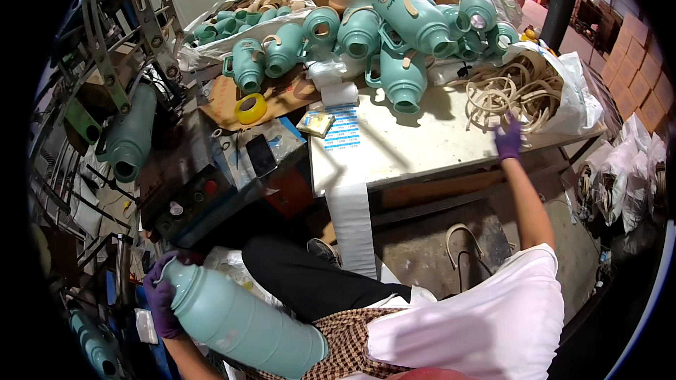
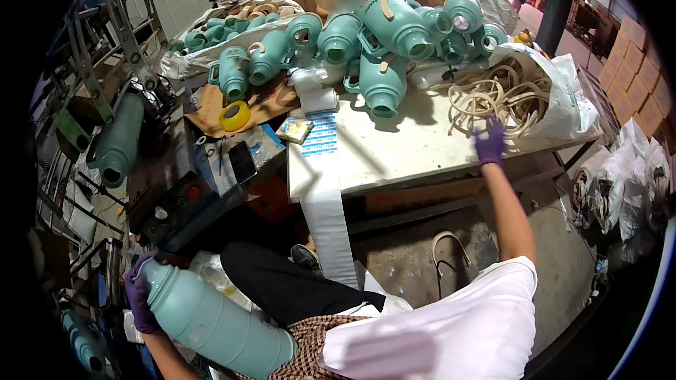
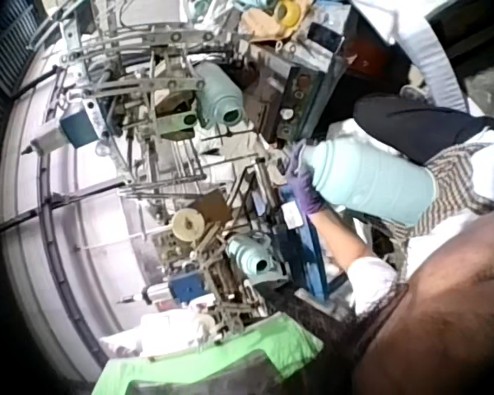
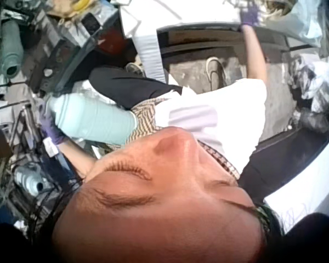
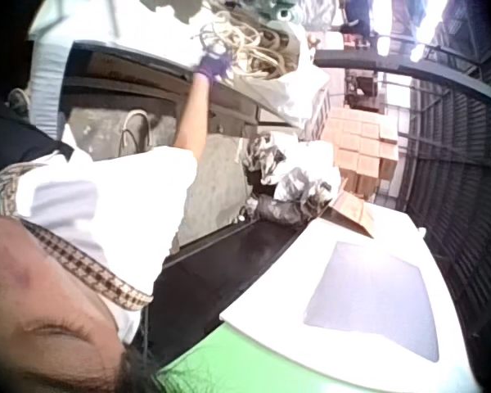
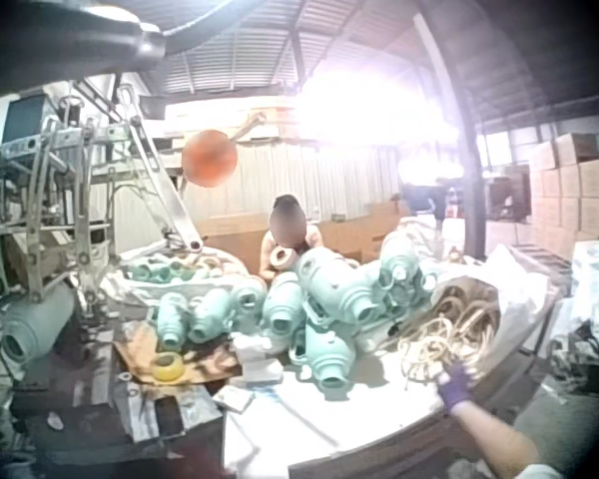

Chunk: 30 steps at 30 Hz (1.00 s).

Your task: The person assembles light green plastic sprayers by inserting a white plastic ring into the neck of the sprayer body, then attaching a beige handle. The person repeats this process for multiple units, placing the finished sprayers on a nearby table.

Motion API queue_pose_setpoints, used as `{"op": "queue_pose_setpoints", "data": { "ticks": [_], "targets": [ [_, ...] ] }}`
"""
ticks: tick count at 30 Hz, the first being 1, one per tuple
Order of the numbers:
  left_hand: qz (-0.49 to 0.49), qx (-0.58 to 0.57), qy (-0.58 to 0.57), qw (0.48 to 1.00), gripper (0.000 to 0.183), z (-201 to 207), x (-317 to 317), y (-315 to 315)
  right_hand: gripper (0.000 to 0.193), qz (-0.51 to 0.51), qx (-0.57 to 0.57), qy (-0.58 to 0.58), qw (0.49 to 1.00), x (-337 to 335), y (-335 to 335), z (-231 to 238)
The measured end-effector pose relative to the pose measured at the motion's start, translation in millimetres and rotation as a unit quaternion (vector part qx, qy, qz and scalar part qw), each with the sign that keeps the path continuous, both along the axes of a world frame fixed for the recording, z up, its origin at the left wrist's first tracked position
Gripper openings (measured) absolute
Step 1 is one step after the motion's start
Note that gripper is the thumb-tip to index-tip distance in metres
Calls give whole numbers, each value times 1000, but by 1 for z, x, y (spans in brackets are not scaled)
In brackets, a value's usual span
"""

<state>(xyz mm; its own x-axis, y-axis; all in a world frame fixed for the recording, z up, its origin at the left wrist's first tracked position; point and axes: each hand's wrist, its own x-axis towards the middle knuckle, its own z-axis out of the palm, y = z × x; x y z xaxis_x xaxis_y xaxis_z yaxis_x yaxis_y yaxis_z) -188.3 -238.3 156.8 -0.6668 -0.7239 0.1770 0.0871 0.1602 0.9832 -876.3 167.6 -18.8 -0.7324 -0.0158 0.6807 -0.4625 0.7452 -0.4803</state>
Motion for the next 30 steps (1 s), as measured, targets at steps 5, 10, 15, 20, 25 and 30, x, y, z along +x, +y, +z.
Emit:
{"op": "queue_pose_setpoints", "data": {
  "ticks": [5, 10, 15, 20, 25, 30],
  "targets": [
    [53, 184, 105, 976, 61, -74, 40, -1, 60, -47, 184, 87, 978, -81, 64, 7],
    [172, 177, 53, 968, 38, -109, 60, -5, 54, 150, 285, -43, 946, -90, 2, 28],
    [203, 63, -56, 976, 33, -100, 90, -8, 21, 37, 429, -39, 902, -71, -47, 18],
    [184, 152, -17, 971, 47, -101, 99, 1, 5, 51, 449, 95, 887, 20, -113, 0],
    [214, 52, -46, 974, 43, -110, 98, 3, 18, 239, 451, 25, 859, 150, -175, -18],
    [252, 75, -4, 965, 38, -104, 116, 3, 40, 353, 294, 0, 888, 127, -211, -5]
  ]
}}
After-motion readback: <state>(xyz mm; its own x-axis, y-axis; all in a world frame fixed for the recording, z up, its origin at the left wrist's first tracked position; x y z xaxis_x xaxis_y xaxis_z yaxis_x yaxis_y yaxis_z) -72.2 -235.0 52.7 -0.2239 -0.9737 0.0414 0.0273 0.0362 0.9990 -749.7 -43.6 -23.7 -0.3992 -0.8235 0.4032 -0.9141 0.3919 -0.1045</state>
